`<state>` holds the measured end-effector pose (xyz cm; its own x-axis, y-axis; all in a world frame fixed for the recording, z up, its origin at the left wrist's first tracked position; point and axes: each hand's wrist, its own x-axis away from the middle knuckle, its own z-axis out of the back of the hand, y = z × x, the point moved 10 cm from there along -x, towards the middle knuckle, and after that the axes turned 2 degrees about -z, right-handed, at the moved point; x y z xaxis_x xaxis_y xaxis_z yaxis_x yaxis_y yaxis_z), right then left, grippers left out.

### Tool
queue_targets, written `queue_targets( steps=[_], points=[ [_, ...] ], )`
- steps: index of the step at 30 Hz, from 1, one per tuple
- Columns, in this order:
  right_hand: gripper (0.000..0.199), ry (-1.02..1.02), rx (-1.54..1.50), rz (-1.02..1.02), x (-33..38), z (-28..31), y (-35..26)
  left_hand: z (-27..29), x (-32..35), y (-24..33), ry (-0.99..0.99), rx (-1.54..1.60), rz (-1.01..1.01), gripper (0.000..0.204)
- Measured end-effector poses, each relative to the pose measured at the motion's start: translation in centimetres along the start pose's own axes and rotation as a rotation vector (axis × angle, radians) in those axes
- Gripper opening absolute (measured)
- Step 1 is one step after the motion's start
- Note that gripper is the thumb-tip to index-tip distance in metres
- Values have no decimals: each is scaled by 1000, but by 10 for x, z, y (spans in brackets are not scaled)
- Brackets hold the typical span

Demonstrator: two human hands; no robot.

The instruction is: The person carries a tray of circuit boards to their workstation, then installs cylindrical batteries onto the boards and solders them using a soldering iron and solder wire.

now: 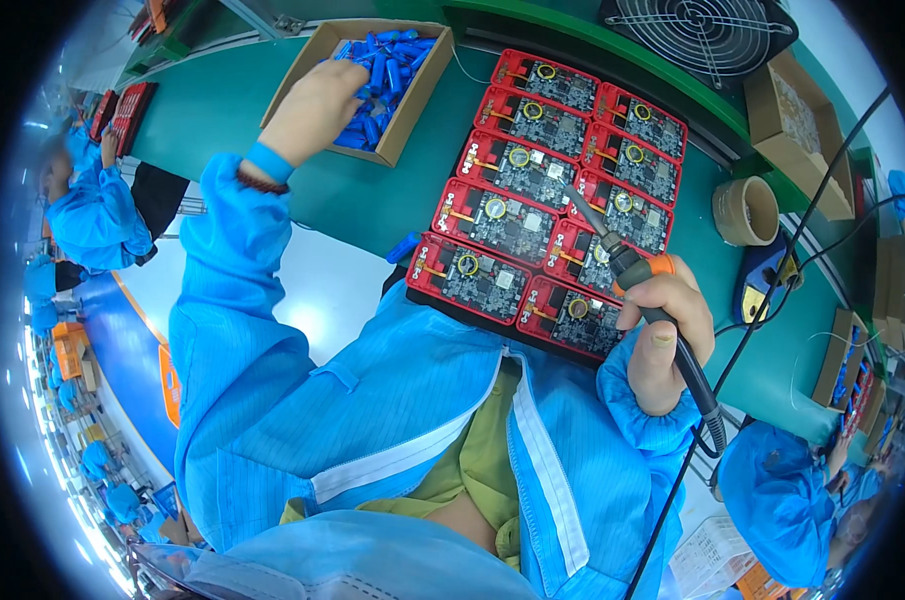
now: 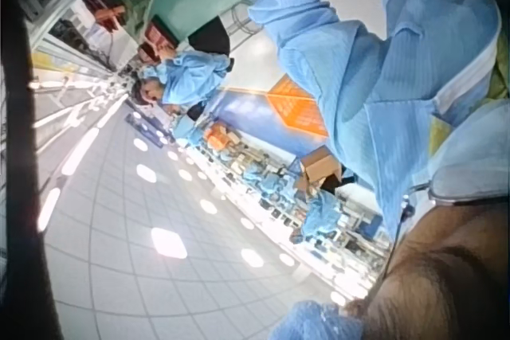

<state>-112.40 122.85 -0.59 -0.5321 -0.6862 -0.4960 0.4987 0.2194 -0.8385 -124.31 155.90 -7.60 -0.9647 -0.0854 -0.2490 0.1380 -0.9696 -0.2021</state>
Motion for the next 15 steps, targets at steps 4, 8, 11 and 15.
queue_targets(
  steps=[4, 8, 11, 15],
  points=[
    [38, -2, -32, 11, -4, 3, 4, 24, 19, -15, 152, 873, 471, 22],
    [38, -37, -37, 24, -11, -6, 10, 41, 4, 39, 353, 832, 253, 15],
    [42, -95, -34, 1, -11, -11, 13, 27, -4, 45, 290, 600, 340, 20],
    [41, -28, -33, -26, -7, 3, 19, 32, -36, 79, 264, 546, 105, 24]
  ],
)
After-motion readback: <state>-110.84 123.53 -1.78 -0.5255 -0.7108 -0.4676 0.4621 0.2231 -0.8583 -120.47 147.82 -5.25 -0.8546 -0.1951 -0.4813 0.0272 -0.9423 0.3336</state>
